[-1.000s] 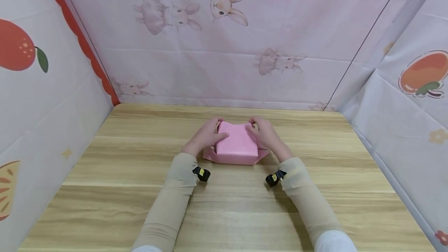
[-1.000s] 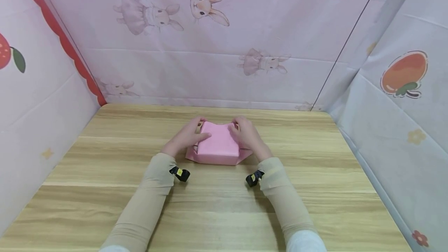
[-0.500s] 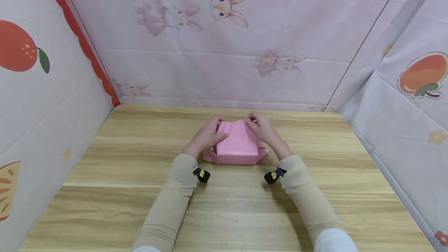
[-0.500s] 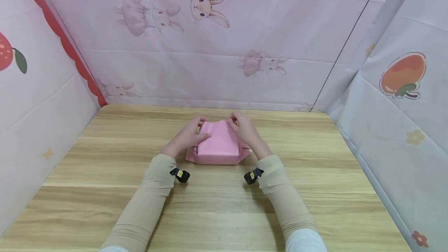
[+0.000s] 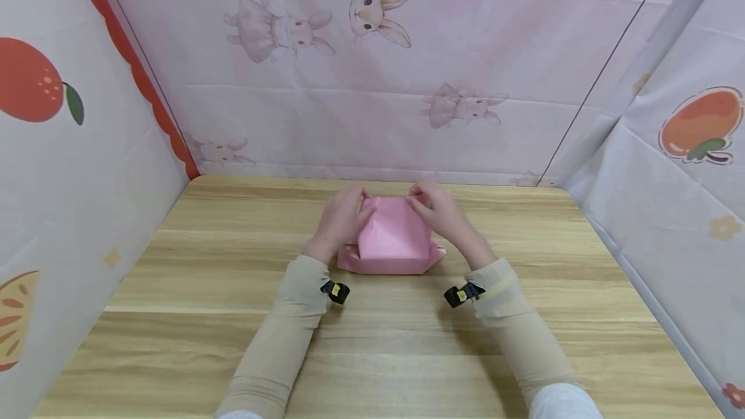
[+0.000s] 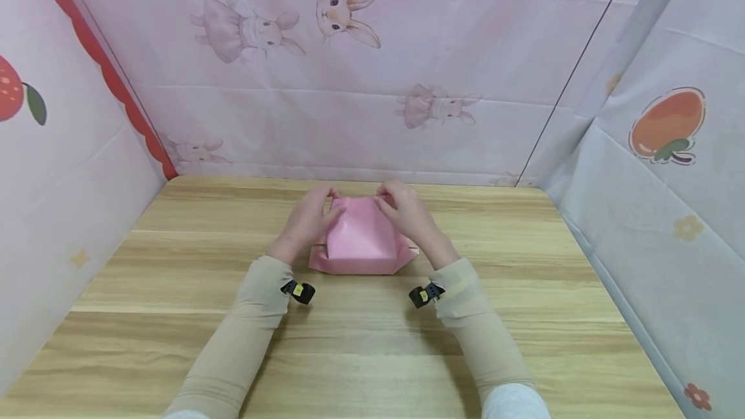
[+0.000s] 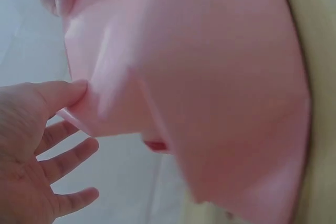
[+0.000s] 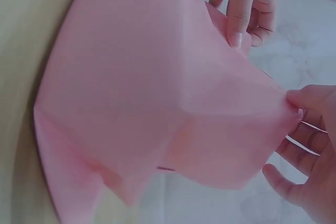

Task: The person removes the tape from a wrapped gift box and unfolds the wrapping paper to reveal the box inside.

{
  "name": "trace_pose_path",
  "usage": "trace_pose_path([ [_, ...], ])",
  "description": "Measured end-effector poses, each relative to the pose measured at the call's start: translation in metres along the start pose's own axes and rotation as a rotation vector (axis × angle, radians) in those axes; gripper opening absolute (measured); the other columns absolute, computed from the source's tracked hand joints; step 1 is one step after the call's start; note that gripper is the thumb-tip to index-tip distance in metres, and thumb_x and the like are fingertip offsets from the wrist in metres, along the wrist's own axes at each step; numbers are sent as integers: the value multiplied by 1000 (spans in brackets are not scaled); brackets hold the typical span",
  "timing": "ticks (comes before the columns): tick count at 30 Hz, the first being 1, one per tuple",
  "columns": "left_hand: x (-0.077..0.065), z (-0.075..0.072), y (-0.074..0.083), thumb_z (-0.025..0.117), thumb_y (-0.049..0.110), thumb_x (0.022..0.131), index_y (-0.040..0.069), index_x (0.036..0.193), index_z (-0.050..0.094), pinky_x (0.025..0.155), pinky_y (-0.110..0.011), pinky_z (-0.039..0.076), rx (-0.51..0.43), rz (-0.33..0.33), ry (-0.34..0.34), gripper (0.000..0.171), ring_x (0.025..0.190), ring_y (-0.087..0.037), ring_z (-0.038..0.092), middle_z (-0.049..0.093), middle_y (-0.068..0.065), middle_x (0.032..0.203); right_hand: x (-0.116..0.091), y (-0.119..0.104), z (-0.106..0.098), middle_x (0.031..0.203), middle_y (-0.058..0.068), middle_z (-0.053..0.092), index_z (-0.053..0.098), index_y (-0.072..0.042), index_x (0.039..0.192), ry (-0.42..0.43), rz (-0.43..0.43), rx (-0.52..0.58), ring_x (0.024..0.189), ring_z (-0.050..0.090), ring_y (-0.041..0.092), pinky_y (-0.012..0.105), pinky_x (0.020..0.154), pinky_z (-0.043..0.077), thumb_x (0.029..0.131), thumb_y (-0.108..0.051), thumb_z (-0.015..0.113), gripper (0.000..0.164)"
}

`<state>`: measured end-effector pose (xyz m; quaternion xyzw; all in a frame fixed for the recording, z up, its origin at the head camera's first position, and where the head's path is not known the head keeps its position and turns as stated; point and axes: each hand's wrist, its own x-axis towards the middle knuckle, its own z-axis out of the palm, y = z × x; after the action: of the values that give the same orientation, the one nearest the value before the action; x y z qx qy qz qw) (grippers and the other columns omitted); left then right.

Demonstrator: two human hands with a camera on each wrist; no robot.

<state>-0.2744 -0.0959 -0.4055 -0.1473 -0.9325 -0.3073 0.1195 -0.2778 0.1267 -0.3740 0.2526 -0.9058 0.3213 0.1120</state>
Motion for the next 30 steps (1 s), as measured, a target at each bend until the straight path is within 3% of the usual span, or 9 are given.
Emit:
trace_pose_path([
  [3, -4, -10, 9, 64, 32, 94, 13, 98, 59, 68, -32, 46, 60, 68, 59, 20, 74, -18, 53, 60, -2, 86, -6, -7, -8, 98, 13, 68, 66, -4, 96, 23, -46, -25, 91, 61, 27, 42, 80, 52, 95, -15, 63, 12],
  [7, -13, -25, 20, 68, 30, 92, 11, 95, 61, 74, -38, 47, 119, 166, 111, 20, 73, -19, 53, 60, -1, 79, -17, -14, -18, 93, 10, 68, 66, -5, 93, 66, -117, -49, 87, 61, 24, 39, 76, 51, 93, -15, 66, 10],
  [11, -24, -37, 26, 68, 29, 91, 12, 92, 61, 92, -46, 48, 168, 280, 131, 19, 81, -20, 60, 64, 0, 81, -34, -20, -28, 85, 7, 66, 66, -6, 88, 103, -211, -69, 81, 60, 21, 37, 74, 48, 88, -12, 71, 7],
  [14, -35, -44, 28, 68, 28, 92, 13, 90, 59, 101, -52, 44, 202, 370, 134, 18, 82, -20, 62, 63, 1, 79, -48, -22, -35, 80, 3, 63, 65, -9, 85, 107, -259, -87, 79, 58, 18, 43, 81, 45, 86, -12, 73, 8],
  [18, -52, -53, 30, 68, 28, 92, 15, 84, 55, 103, -57, 42, 252, 454, 113, 20, 73, -15, 57, 57, 4, 72, -69, -25, -41, 79, -4, 63, 64, -13, 83, 75, -285, -112, 81, 59, 14, 52, 88, 40, 85, -13, 74, 10],
  [23, -75, -59, 33, 70, 30, 90, 17, 84, 59, 99, -59, 46, 325, 595, 126, 18, 72, -13, 62, 63, 6, 73, -91, -28, -51, 81, -8, 66, 67, -16, 86, -46, -299, -65, 80, 61, 7, 37, 82, 48, 87, -13, 71, 6],
  [26, -90, -60, 34, 70, 31, 89, 17, 84, 62, 97, -58, 48, 330, 658, 110, 16, 73, -13, 64, 65, 8, 74, -102, -31, -57, 84, -10, 68, 68, -19, 90, -176, -229, -18, 79, 62, 2, 25, 71, 53, 93, -20, 66, 4],
  [28, -100, -59, 34, 69, 33, 90, 18, 84, 63, 98, -58, 48, 312, 658, 59, 17, 72, -11, 63, 64, 10, 72, -109, -32, -58, 86, -11, 69, 69, -20, 93, -270, -167, -5, 80, 62, 0, 22, 69, 54, 96, -27, 62, 10],
  [30, -110, -58, 34, 64, 38, 93, 20, 86, 66, 103, -58, 44, 278, 607, -45, 19, 72, -8, 61, 63, 13, 71, -115, -32, -57, 88, -11, 70, 69, -20, 97, -350, -131, -14, 82, 63, 0, 24, 70, 55, 97, -31, 59, 15],
])
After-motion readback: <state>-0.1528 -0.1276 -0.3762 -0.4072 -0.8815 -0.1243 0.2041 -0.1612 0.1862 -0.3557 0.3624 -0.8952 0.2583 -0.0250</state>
